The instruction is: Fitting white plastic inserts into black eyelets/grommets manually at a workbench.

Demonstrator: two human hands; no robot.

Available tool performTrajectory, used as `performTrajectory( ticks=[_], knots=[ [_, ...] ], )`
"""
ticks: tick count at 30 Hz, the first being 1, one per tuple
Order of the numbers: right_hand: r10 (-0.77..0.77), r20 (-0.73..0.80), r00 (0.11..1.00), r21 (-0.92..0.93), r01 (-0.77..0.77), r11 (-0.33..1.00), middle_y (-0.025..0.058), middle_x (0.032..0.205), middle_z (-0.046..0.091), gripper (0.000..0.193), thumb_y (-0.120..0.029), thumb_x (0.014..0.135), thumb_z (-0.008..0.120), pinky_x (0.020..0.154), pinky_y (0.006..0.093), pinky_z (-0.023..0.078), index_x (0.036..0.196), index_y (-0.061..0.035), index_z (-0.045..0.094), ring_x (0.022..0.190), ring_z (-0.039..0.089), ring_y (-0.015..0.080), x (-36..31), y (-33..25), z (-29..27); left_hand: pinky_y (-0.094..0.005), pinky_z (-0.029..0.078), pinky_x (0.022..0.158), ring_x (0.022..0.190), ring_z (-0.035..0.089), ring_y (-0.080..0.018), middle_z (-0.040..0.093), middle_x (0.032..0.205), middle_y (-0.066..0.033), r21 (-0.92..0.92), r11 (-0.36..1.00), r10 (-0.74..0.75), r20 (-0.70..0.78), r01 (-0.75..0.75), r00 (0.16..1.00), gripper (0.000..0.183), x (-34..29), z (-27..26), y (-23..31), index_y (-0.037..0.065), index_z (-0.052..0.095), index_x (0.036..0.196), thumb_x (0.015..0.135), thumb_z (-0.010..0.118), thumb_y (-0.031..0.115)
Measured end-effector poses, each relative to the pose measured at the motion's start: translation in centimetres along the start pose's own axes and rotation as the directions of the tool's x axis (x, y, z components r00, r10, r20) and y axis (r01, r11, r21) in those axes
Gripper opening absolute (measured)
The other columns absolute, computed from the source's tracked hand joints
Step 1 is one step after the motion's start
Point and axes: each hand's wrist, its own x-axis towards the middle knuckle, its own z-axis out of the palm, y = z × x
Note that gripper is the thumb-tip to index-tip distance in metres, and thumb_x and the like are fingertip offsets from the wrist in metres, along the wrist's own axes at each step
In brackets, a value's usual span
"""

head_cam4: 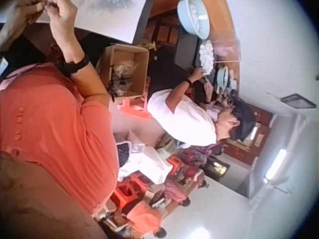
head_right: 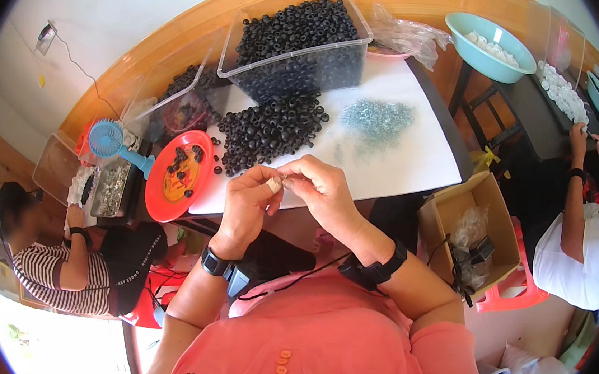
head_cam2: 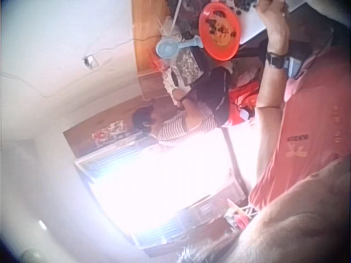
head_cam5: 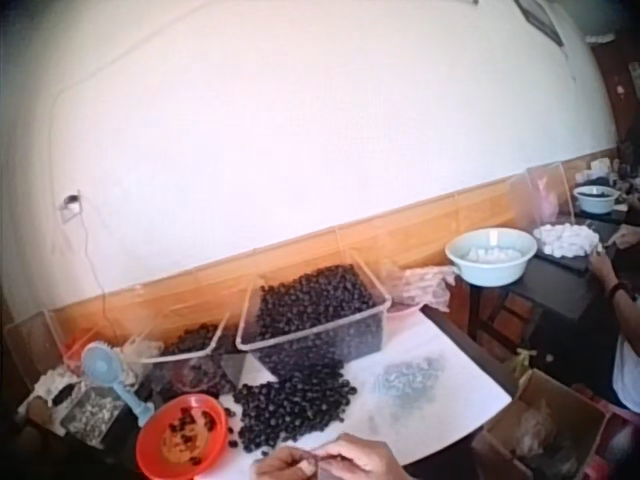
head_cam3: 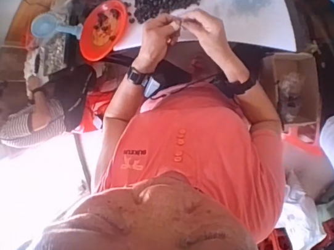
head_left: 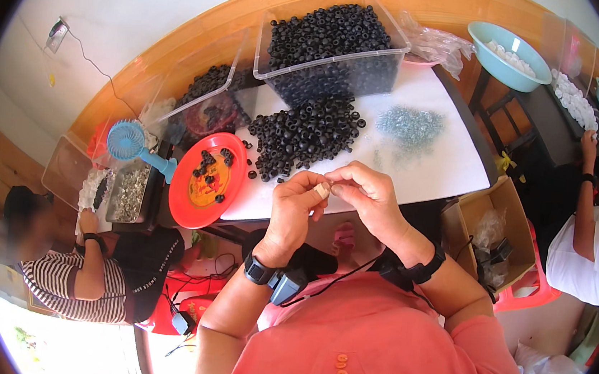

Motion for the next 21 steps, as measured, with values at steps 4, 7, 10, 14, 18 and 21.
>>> performTrajectory(
  ticks=[4, 7, 10, 14, 18, 21],
  knots=[
    [-0.135, 0.025, 0.991, -0.187, 0.137, 0.973, 0.0095, 0.08, 0.062, 0.011, 0.004, 0.088, 0.068, 0.065, 0.0294, 0.049, 0.097, -0.0007, 0.066, 0.072, 0.064, 0.0208, 0.1, -1.2, -0.8, -0.0241, 0.041, 0.054, 0.066, 0.055, -0.0103, 0.061, 0.078, -0.005, -0.099, 0.993, -0.066, 0.047, 0.07, 0.997, 0.012, 0.0, 0.3, -0.2, -0.003, 0.064, 0.099, 0.095, 0.063, 0.008],
    [-0.287, 0.078, 0.955, -0.365, 0.295, 0.883, 0.0108, 0.075, 0.059, 0.009, 0.002, 0.085, 0.07, 0.064, 0.0316, 0.048, 0.092, -0.001, 0.064, 0.069, 0.062, 0.0242, 0.1, -1.0, -1.4, -0.024, 0.041, 0.054, 0.067, 0.056, -0.0102, 0.061, 0.078, -0.0038, -0.056, 0.992, -0.11, 0.073, 0.114, 0.991, 0.011, 0.0, 0.3, 0.3, -0.002, 0.066, 0.097, 0.094, 0.065, 0.009],
    [-0.265, 0.084, 0.961, -0.417, 0.275, 0.866, 0.0109, 0.076, 0.06, 0.01, 0.0, 0.084, 0.071, 0.063, 0.0321, 0.048, 0.089, -0.0012, 0.062, 0.068, 0.062, 0.0253, -0.1, -0.8, -2.1, -0.0245, 0.042, 0.057, 0.069, 0.056, -0.0103, 0.062, 0.079, -0.0022, 0.296, 0.949, 0.103, 0.038, -0.11, 0.994, 0.009, 0.6, -0.3, 0.4, 0.0, 0.069, 0.094, 0.092, 0.068, 0.009],
    [-0.09, -0.063, 0.994, -0.326, 0.065, 0.943, 0.0097, 0.077, 0.063, 0.009, -0.001, 0.085, 0.07, 0.062, 0.0303, 0.049, 0.09, -0.0014, 0.063, 0.067, 0.063, 0.0216, -0.4, -0.1, -2.6, -0.0321, 0.046, 0.066, 0.074, 0.057, -0.0193, 0.06, 0.08, -0.0074, 0.808, 0.381, 0.583, 0.168, -0.45, 0.795, 0.015, 4.4, -2.8, 2.8, 0.001, 0.071, 0.093, 0.078, 0.072, 0.003],
    [0.039, -0.094, 0.995, -0.218, -0.058, 0.974, 0.0088, 0.079, 0.067, 0.008, -0.001, 0.087, 0.07, 0.064, 0.0266, 0.05, 0.089, -0.0008, 0.062, 0.069, 0.063, 0.0144, -0.7, 0.8, -2.8, -0.0377, 0.049, 0.07, 0.081, 0.056, -0.0274, 0.059, 0.082, -0.0099, 0.877, 0.072, 0.612, 0.337, -0.475, 0.716, 0.017, 8.1, -4.2, 2.3, 0.002, 0.071, 0.09, 0.073, 0.069, 0.0],
    [-0.004, -0.058, 0.998, -0.282, -0.012, 0.959, 0.0088, 0.079, 0.066, 0.008, 0.0, 0.087, 0.07, 0.062, 0.0266, 0.05, 0.089, -0.0008, 0.062, 0.067, 0.063, 0.0156, -0.7, 0.4, -2.5, -0.0436, 0.052, 0.075, 0.089, 0.056, -0.0321, 0.059, 0.089, -0.0102, 0.892, -0.131, 0.554, 0.427, -0.432, 0.714, 0.016, 9.4, -4.1, 1.1, 0.004, 0.068, 0.086, 0.072, 0.065, -0.001]
  ],
)
